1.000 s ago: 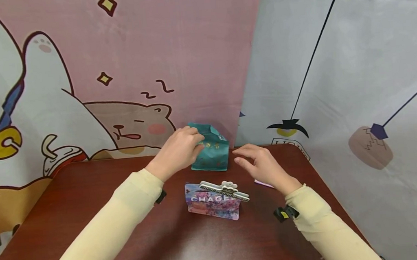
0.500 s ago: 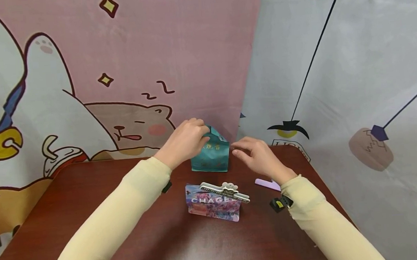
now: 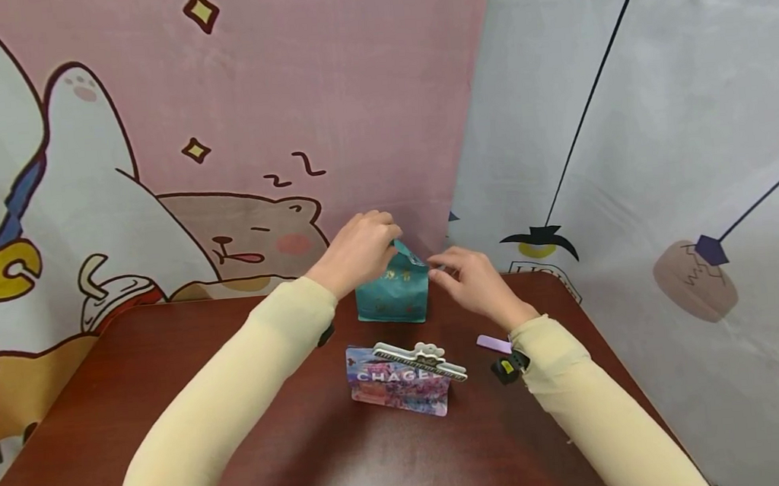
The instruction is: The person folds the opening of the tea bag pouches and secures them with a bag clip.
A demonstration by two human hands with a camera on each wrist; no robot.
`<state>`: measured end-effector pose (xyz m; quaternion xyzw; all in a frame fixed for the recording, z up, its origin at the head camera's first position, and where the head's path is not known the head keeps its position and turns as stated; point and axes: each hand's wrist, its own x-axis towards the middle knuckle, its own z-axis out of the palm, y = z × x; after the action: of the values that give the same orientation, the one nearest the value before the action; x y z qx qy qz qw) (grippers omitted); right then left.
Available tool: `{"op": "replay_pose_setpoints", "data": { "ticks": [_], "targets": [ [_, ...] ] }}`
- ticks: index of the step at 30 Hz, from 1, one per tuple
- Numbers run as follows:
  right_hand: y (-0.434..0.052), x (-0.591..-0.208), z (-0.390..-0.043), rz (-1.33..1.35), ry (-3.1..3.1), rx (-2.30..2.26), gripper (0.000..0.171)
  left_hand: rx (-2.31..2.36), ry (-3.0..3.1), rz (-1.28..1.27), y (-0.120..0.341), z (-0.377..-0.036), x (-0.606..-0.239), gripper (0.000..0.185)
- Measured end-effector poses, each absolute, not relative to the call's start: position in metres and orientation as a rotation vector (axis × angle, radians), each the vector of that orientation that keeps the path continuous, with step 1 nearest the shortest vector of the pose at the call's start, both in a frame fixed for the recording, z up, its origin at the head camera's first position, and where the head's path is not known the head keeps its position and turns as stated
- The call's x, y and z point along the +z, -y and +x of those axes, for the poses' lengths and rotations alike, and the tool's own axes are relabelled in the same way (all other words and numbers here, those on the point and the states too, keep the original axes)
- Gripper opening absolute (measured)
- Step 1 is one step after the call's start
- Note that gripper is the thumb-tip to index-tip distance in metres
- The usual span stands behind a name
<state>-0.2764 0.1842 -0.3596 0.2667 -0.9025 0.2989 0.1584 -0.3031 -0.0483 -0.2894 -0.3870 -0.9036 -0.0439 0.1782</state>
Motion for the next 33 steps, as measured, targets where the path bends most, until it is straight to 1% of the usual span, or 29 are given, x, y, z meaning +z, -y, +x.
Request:
{"op": "replay_pose_setpoints", "data": {
  "ticks": [13,26,33],
  "targets": [
    [-0.175,-0.369,-0.301,0.705,2.622,0.863,0.028,-0.141,2.639,-1.048,0.042,-0.334,-0.299,0.023],
    [-0.165,-0.372,-0.320,0.589,2.722,0.844,0.035,-0.195,2.700,-1.052,0.037,-0.345,-0.307,0.018],
    [-0.157,-0.378,-0.328,0.584,2.684,0.846,0.029,-0.281,2.689,-1.067,0.036,-0.348,-0.310,0.021]
  ]
}}
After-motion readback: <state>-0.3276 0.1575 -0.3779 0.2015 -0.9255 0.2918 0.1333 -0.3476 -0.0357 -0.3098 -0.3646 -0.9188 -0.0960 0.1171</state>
